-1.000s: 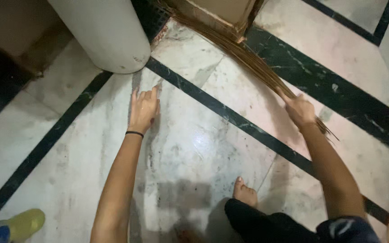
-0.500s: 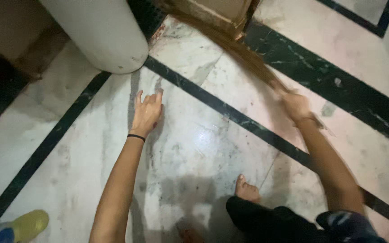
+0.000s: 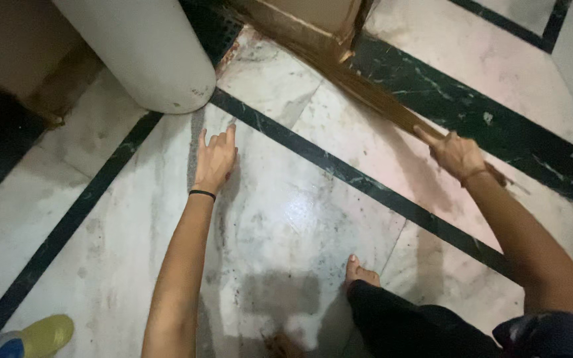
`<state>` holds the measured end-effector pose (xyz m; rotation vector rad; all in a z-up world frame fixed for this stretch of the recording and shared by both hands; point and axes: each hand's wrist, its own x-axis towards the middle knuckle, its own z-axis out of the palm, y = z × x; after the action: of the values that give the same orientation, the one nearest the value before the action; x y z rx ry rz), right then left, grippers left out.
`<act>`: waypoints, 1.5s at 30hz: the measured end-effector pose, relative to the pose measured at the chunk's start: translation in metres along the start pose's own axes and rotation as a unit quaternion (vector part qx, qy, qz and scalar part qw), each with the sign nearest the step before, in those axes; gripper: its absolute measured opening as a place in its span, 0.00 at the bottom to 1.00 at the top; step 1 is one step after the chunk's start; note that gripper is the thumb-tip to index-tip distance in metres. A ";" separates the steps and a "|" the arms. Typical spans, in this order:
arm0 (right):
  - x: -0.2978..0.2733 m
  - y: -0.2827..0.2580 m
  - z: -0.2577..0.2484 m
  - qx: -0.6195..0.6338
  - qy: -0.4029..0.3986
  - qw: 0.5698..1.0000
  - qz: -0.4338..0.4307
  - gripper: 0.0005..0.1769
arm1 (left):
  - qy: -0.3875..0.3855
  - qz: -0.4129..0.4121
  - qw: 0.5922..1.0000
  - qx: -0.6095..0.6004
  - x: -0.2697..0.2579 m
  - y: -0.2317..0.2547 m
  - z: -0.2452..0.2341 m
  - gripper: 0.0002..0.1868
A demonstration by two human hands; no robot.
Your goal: The person sweeps a tiled floor using a traditional broom, focusing on corners and edges. They pour liquid from a plastic bottle onto the floor and continue sweeping the area.
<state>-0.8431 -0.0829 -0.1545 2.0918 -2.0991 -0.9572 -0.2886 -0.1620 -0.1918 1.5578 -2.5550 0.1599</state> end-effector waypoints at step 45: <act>0.251 -0.165 -0.053 0.243 0.286 0.918 -0.126 0.41 | -0.221 -0.185 0.851 -0.440 -0.012 0.088 -0.027 0.39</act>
<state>-0.6970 -0.3188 -0.2815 2.4860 -1.8951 0.2250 -0.3597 -0.1070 -0.1691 1.6995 -1.9577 -1.3414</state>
